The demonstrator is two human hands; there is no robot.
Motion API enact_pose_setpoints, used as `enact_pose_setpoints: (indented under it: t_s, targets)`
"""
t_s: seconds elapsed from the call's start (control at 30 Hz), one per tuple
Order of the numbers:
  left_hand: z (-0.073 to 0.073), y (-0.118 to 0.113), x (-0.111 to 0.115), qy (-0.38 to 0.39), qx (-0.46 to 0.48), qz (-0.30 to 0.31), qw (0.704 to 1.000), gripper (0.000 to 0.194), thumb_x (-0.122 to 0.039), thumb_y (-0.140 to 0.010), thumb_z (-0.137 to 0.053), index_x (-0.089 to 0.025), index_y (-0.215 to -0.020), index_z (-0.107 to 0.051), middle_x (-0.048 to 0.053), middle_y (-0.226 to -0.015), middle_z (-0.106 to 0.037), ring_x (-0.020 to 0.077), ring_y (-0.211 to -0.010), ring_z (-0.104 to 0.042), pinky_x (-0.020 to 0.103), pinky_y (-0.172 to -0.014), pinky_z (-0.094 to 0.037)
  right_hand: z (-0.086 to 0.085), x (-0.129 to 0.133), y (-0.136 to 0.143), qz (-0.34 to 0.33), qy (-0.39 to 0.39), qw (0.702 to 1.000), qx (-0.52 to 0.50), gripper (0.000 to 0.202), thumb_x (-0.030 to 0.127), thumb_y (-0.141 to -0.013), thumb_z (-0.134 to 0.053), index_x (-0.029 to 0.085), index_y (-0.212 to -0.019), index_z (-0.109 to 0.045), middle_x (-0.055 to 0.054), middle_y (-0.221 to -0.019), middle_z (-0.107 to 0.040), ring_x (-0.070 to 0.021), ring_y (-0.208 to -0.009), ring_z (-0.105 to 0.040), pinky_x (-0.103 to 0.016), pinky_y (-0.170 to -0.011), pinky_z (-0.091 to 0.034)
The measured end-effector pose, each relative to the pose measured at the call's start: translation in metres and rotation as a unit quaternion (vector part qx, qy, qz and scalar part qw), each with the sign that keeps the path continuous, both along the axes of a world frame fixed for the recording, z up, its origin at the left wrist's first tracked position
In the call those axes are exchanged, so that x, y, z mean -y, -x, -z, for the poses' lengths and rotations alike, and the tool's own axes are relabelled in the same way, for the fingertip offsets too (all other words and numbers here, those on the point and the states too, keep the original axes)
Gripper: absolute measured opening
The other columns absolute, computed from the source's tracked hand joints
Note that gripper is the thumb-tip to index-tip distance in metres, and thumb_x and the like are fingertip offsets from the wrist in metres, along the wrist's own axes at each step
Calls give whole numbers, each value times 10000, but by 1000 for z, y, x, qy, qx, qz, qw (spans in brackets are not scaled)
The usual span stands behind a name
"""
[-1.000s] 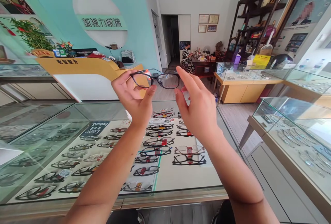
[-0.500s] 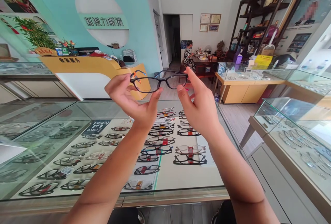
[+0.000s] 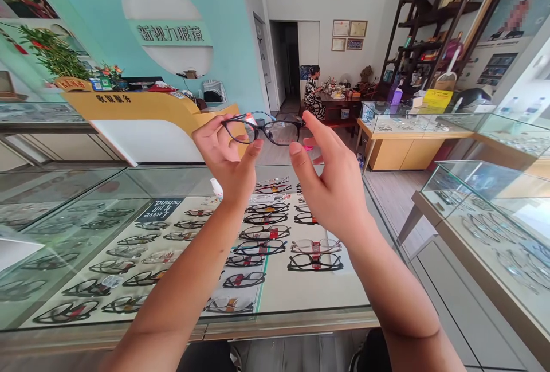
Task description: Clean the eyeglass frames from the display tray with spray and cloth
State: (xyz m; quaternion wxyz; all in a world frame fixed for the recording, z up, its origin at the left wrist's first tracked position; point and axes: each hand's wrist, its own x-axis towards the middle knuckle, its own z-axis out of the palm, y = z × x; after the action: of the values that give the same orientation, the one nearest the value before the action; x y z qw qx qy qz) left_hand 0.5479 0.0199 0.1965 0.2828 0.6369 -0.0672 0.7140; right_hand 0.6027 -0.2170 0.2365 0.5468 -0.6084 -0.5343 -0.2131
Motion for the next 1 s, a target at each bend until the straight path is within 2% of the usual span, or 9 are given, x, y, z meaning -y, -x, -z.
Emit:
enact_pose_setpoints:
  t_s: [0.1,0.23,0.33,0.43,0.57,0.73,0.83,0.93,1.0]
  targets:
    - [-2,8,7,-15,19,-55,998,812,-748,-929,-863,-399,-1546,-468,106,-1554,-571,333,-1435,-675,527,-1074,-630,0,4,-4,-8,-8,1000,-4,554,542,-1208,-518,381,-1736,-561,-122,-1578,-729,-345,-1302,-796,-572,-1000,-735]
    - [-5,22,18,-33,43,-129,990,870,-734,-870,-925,-361,-1534,-505,127,-1542,-589,360,-1479,-624,551,-1096,-619,-4,10,-15,-37,-18,999,-30,522,593,-1208,-502,356,-1646,-660,-94,-1431,-790,-291,-1224,-816,-490,-945,-737]
    - [-2,33,25,-40,36,-128,990,857,-690,-873,-946,-356,-1536,-520,128,-1549,-596,355,-1480,-623,544,-1117,-602,-5,17,-19,-66,-13,995,-68,464,599,-1187,-564,327,-1509,-758,-71,-1340,-812,-247,-1124,-823,-440,-912,-714]
    - [17,44,30,-41,2,-84,996,754,-568,-946,-928,-345,-1546,-529,123,-1548,-603,322,-1450,-650,498,-1096,-603,7,21,-16,-88,-12,988,-124,387,577,-1145,-659,291,-1350,-820,-61,-1202,-827,-218,-1025,-805,-384,-829,-674]
    - [61,53,32,-24,-42,-81,996,740,-495,-954,-935,-324,-1548,-528,133,-1525,-625,309,-1444,-662,456,-1056,-627,45,15,-11,-102,-1,975,-198,364,608,-1090,-727,284,-1222,-828,-42,-1002,-802,-209,-909,-749,-343,-713,-610]
    - [106,54,29,-3,-54,-74,996,747,-479,-954,-944,-309,-1547,-522,150,-1542,-621,315,-1472,-668,455,-1079,-637,88,1,-13,-154,3,949,-274,364,631,-1043,-779,292,-1166,-826,-56,-1023,-812,-230,-920,-744,-358,-694,-604]
    - [120,54,30,13,-71,-80,994,729,-490,-969,-932,-293,-1545,-529,158,-1528,-631,318,-1468,-672,451,-1067,-641,104,-4,-18,-169,2,940,-296,344,608,-1037,-787,289,-1163,-824,-70,-1141,-849,-227,-958,-767,-359,-724,-617]
    - [125,54,33,17,-92,-87,992,715,-500,-969,-931,-288,-1531,-542,163,-1527,-640,328,-1458,-673,456,-1044,-640,114,-6,-22,-181,-1,928,-326,318,588,-1037,-775,286,-1134,-807,-89,-1311,-859,-225,-991,-807,-351,-725,-625]
    - [127,54,34,16,-101,-83,991,706,-505,-973,-927,-292,-1529,-549,159,-1523,-645,327,-1451,-674,461,-1046,-639,119,-6,-24,-191,0,919,-346,301,575,-1033,-777,291,-1131,-799,-90,-1323,-863,-227,-994,-825,-349,-723,-628]
